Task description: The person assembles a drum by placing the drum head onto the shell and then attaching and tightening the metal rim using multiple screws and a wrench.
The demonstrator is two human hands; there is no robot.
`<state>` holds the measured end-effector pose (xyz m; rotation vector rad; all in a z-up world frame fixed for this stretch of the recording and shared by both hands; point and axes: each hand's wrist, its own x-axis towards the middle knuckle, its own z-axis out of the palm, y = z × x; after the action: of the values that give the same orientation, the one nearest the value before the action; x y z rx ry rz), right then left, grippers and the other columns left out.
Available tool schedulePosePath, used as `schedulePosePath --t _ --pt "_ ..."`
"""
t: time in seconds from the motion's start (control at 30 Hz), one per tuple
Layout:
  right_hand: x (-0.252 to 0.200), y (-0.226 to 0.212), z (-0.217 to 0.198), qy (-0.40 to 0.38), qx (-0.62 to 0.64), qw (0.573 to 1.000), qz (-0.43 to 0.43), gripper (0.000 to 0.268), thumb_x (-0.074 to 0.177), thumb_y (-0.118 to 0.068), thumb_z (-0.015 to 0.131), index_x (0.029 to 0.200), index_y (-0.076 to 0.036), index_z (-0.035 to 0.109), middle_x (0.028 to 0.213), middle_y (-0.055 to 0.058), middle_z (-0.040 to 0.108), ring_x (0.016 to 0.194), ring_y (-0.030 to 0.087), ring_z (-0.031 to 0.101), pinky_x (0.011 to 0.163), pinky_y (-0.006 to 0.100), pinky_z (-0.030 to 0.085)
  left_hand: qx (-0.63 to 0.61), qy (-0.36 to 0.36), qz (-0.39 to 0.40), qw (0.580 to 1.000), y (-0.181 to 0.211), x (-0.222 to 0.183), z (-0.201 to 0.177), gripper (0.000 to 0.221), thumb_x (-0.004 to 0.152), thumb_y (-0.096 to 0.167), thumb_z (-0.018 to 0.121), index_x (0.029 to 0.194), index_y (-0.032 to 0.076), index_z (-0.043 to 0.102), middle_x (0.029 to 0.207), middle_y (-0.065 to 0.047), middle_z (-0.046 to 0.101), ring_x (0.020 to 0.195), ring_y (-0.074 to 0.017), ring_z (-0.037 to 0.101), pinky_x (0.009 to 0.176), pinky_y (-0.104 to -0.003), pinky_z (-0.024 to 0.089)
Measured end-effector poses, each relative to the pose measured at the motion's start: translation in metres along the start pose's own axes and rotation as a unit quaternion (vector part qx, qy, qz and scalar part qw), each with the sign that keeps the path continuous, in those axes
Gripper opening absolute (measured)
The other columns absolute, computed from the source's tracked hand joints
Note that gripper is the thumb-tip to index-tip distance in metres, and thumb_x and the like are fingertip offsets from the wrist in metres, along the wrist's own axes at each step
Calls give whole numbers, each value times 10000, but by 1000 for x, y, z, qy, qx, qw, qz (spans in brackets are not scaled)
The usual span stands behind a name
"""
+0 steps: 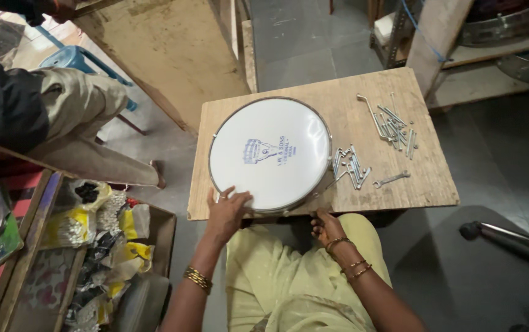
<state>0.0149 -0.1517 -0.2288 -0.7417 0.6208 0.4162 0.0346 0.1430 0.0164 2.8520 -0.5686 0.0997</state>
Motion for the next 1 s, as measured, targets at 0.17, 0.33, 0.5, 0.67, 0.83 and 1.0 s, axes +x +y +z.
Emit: schedulePosePath --t 0.17,0.33,0.5,0.67,0.83,1.0 --pt "2 2 -1 16 -23 1000 -3 272 987 -336 634 1020 -79 715 710 31 629 551 140 545 540 344 502 95 -1 2 995 -37 4 -3 283 947 196 604 1201 278 697 1386 8 642 1416 -324 447 1190 -685 88" --pt "2 4 -3 15 -27 1000 -4 206 988 -283 646 1035 -88 697 734 40 640 550 145 552 542 351 508 180 15 -30 983 -60 22 -3 392 878 52 519 1124 277 724 1465 -73 581 1449 -403 413 1167 -716 89" --pt "2 4 -5 4 -34 999 -13 126 973 -218 659 1045 -116 649 761 48 651 573 148 579 566 358 529 253 -51 -106 960 -43 57 1 255 974 193 513 1079 179 745 1528 -144 518 1482 -440 372 1195 -704 72" --pt "6 7 -8 1 -38 999 -20 123 974 -202 660 1050 -106 650 780 53 650 571 149 578 565 352 533 104 -64 -170 978 15 98 28 415 1020 381 443 1256 138 683 1575 -155 421 1473 -451 318 1176 -716 66" --pt "11 8 -9 -8 -27 999 -25 168 974 -178 652 1099 -71 690 795 51 662 611 159 595 565 333 527 20 -18 -76 997 117 111 71 703 1005 583 451 1499 83 469 1619 -204 337 1481 -457 297 1121 -752 141" --pt "9 10 -10 -26 43 998 -35 145 980 -169 694 1099 -86 701 754 25 609 613 157 562 515 300 472 -38 -17 -67 997 170 101 72 911 830 512 708 1559 102 345 1634 -234 260 1498 -519 200 1111 -778 192"
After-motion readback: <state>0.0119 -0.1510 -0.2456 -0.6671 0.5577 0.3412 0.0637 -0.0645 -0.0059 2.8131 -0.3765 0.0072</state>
